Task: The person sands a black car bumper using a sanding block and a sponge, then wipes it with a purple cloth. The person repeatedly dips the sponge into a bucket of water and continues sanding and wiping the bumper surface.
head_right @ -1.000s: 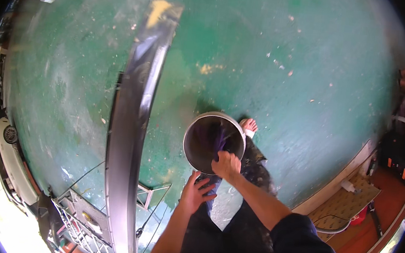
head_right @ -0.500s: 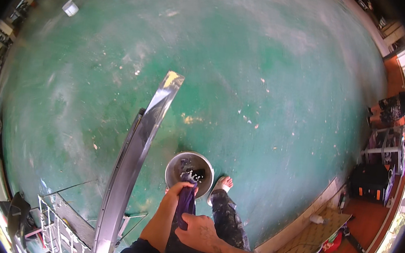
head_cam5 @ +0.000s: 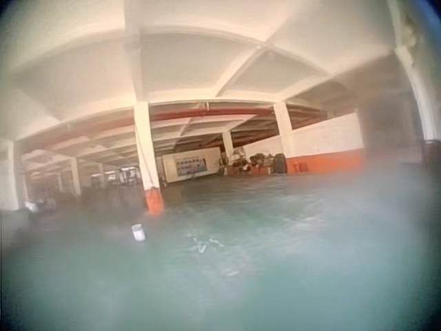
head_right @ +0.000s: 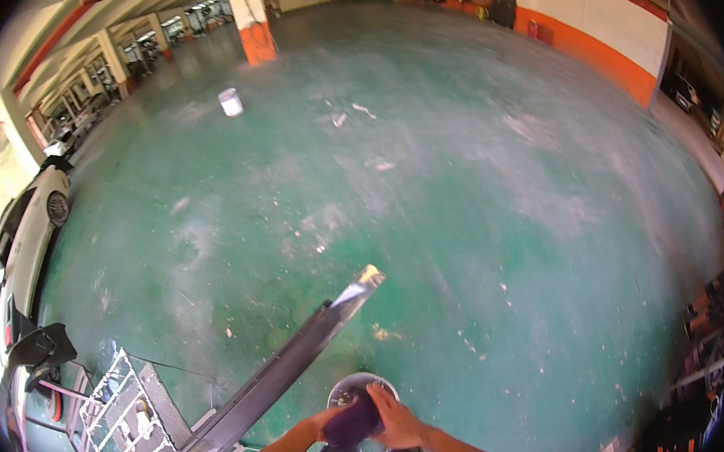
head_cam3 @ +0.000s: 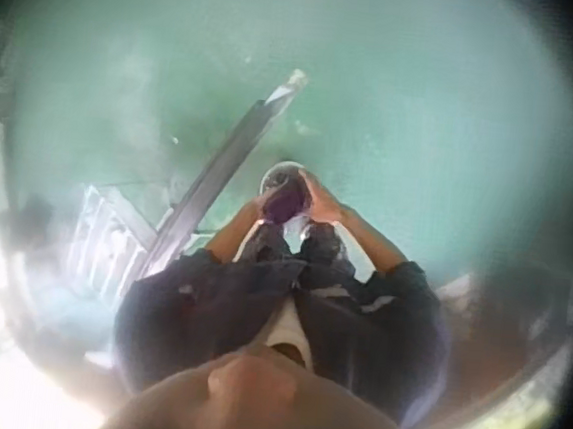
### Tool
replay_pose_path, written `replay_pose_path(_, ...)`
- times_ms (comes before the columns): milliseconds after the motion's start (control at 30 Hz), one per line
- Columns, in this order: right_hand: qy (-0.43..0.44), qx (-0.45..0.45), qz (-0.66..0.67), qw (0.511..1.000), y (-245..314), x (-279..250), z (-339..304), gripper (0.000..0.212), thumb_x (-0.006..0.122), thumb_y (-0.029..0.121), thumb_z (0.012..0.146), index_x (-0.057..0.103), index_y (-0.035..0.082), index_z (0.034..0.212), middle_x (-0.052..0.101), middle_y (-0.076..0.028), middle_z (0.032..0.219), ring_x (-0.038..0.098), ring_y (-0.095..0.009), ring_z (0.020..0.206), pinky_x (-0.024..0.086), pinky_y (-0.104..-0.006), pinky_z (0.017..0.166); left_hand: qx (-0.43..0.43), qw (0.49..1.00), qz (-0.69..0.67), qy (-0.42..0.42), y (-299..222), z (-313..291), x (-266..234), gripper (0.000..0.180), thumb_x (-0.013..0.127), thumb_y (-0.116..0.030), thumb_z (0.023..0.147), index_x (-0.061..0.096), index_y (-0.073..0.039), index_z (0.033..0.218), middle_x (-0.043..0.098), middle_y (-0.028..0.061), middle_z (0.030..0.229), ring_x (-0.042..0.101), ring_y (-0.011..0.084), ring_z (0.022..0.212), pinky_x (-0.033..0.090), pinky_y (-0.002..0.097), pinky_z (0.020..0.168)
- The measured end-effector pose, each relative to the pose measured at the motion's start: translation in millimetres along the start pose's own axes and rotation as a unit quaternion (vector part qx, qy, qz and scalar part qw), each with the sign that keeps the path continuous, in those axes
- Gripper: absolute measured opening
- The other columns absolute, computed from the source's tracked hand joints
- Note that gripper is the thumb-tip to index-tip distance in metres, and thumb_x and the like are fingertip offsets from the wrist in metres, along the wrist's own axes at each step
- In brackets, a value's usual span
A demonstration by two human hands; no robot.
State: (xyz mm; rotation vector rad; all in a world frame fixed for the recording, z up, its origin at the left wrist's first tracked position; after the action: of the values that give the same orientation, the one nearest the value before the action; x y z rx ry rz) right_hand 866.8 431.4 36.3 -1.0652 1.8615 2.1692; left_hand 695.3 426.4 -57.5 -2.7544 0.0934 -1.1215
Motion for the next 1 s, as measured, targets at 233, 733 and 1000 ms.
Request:
replay_pose_path(233, 0.087, -0.107, -0.027, 0.99, 28, -7, 13, 0.096, 0.079, 0.02, 0.079, 0.027, 0.013, 0.16, 0.032, -0.014, 0.163, 0.036, -0.035, 0.149, 0.036, -0.0471, 0.119, 0.079, 0.757, 0.645, -0.071, -48, -36, 73, 0.066, 0.086, -0.043, 0.073, 0.067, -0.005, 0.124, 0.07, 0.0109, 0.115, 0.066, 0.0227, 0.104, 0.053, 0.0382, 0.091)
replay_pose_path(733, 0.045, 0.058, 0.411, 0.909, -16, 8, 17, 0.078, 0.083, 0.018, 0.078, 0.043, 0.008, 0.144, 0.059, -0.017, 0.13, 0.061, -0.03, 0.117, 0.053, -0.0396, 0.099, 0.452, 0.781, 0.385, -0.195, -61, -66, 78, 0.073, 0.083, -0.029, 0.077, 0.054, -0.001, 0.139, 0.061, 0.0166, 0.135, 0.062, 0.0317, 0.12, 0.045, 0.0435, 0.11)
replay_pose_path(1000, -0.082, 0.022, 0.425, 0.901, 53, -3, 22, 0.085, 0.095, 0.012, 0.072, 0.045, 0.003, 0.14, 0.059, -0.011, 0.128, 0.063, -0.023, 0.115, 0.056, -0.0376, 0.095, 0.459, 0.883, 0.096, -0.035, -58, -41, 89, 0.055, 0.077, -0.018, 0.086, 0.058, -0.002, 0.135, 0.067, 0.0091, 0.123, 0.065, 0.0214, 0.112, 0.05, 0.0361, 0.101)
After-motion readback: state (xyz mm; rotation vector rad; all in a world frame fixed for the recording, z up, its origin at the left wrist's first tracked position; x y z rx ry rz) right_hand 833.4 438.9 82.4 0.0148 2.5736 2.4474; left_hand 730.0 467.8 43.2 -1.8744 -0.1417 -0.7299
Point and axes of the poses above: each hand's wrist, its own z-axis towards the middle knuckle, its own x-axis out of the palm, y = z × x, the point moved 6 cm from there along z, towards the middle knuckle
